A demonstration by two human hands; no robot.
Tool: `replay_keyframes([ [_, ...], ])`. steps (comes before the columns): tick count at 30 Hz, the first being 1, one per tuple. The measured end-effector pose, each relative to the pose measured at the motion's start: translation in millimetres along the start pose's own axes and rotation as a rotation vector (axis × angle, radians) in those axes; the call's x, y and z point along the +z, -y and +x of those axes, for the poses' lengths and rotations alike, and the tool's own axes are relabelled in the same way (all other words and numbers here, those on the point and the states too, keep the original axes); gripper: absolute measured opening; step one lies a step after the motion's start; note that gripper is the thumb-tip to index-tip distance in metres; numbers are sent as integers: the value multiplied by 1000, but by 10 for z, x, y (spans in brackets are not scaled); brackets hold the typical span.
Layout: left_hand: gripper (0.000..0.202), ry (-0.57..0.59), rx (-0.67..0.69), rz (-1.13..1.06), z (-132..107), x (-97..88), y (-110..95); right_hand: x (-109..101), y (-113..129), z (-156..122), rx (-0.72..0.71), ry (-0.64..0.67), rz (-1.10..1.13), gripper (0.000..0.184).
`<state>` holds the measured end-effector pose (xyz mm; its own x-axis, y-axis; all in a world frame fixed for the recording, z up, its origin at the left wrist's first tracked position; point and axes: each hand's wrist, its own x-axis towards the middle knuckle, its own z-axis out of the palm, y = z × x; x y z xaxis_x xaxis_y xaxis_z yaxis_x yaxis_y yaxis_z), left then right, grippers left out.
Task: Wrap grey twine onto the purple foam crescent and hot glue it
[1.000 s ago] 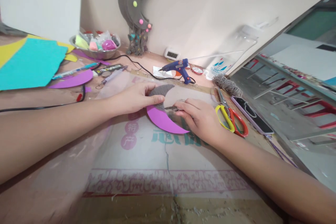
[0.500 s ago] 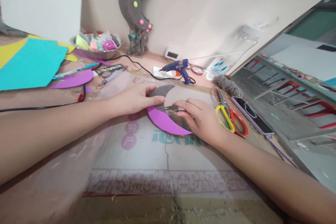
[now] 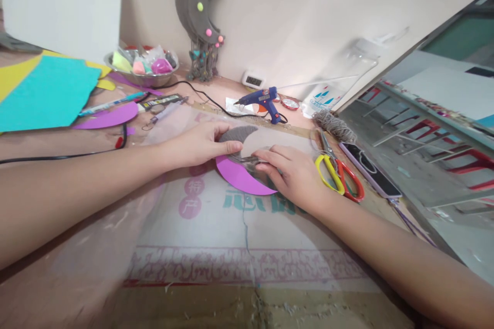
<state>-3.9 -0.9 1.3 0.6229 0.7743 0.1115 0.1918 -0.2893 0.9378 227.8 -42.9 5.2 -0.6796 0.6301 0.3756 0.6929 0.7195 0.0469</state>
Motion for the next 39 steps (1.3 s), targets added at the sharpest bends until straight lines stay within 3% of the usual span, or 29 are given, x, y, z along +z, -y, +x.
replay_keyframes([
  [26, 35, 15, 24, 32, 12, 1, 28, -22, 11, 7, -124, -66, -115, 32],
  [39, 35, -5, 24, 6, 5, 13, -4, -49, 19, 2, -61, -80, -45, 33],
])
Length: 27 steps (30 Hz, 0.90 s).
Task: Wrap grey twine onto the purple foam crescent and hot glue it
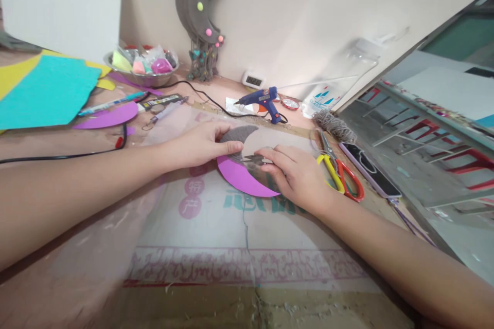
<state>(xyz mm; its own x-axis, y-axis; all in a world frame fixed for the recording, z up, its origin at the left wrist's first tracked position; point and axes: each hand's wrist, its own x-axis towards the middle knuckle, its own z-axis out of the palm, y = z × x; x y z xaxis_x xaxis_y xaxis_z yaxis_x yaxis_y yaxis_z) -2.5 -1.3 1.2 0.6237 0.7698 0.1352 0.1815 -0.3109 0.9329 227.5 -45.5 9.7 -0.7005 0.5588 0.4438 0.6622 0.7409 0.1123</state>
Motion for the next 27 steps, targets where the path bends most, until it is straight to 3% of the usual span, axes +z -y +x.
replay_keyframes([
  [27, 38, 2, -8, 86, 7, -29, 21, 69, -9, 27, -46, 16, -4, 31],
])
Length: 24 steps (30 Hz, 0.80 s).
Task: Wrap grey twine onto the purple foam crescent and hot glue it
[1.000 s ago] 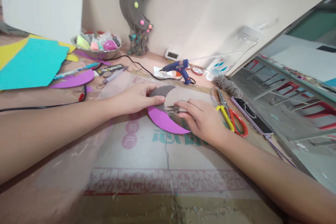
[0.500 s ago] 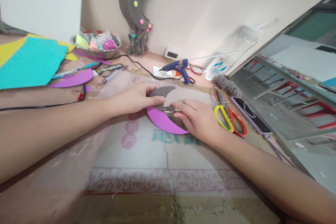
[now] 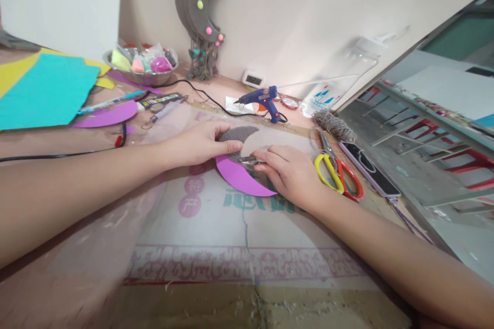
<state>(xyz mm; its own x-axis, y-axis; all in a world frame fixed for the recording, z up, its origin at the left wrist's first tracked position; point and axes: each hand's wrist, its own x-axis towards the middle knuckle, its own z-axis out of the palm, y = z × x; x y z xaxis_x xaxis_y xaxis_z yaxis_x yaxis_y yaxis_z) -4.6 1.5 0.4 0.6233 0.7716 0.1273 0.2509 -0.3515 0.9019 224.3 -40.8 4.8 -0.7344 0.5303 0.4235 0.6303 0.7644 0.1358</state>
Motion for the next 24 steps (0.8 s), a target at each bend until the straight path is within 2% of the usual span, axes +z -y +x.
replay_keyframes([
  [8, 36, -9, 8, 38, -8, 12, -37, -1, 3, -13, -13, -5, -9, 31],
  [16, 37, -15, 10, -26, -15, 18, -37, -53, 26, -33, 157, -5, 135, 30],
  [24, 38, 7, 26, -37, -5, 10, -38, -32, 16, -28, 165, 15, 126, 35],
])
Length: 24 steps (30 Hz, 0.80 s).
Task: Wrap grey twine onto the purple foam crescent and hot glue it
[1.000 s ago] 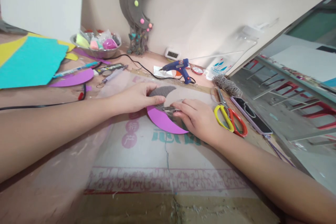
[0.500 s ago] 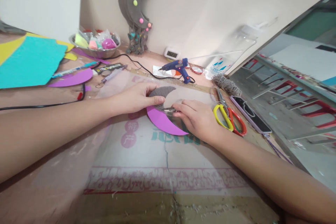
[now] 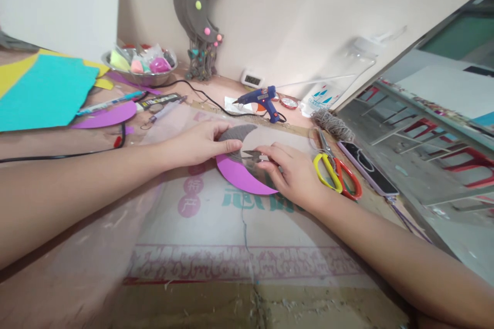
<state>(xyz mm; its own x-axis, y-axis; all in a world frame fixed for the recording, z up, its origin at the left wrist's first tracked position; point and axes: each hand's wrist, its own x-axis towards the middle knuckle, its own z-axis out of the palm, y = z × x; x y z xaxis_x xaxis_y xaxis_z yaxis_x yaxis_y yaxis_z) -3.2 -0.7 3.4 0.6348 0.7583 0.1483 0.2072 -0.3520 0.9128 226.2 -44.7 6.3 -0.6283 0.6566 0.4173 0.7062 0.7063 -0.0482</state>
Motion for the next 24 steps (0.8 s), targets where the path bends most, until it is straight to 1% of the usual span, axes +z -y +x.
replay_keyframes([
  [5, 37, -2, -28, 3, -6, 0, -2, 3, -14, -1, 2, 11, -14, 36],
  [12, 40, -11, -4, 43, -4, -13, 23, 13, -15, -2, 20, 13, -22, 35],
  [17, 40, -6, -16, 53, -6, -17, 19, 0, -13, 2, -3, 30, -16, 31],
  [24, 40, 2, 4, 19, -10, -15, -5, 3, -14, -10, -42, 5, -35, 28],
])
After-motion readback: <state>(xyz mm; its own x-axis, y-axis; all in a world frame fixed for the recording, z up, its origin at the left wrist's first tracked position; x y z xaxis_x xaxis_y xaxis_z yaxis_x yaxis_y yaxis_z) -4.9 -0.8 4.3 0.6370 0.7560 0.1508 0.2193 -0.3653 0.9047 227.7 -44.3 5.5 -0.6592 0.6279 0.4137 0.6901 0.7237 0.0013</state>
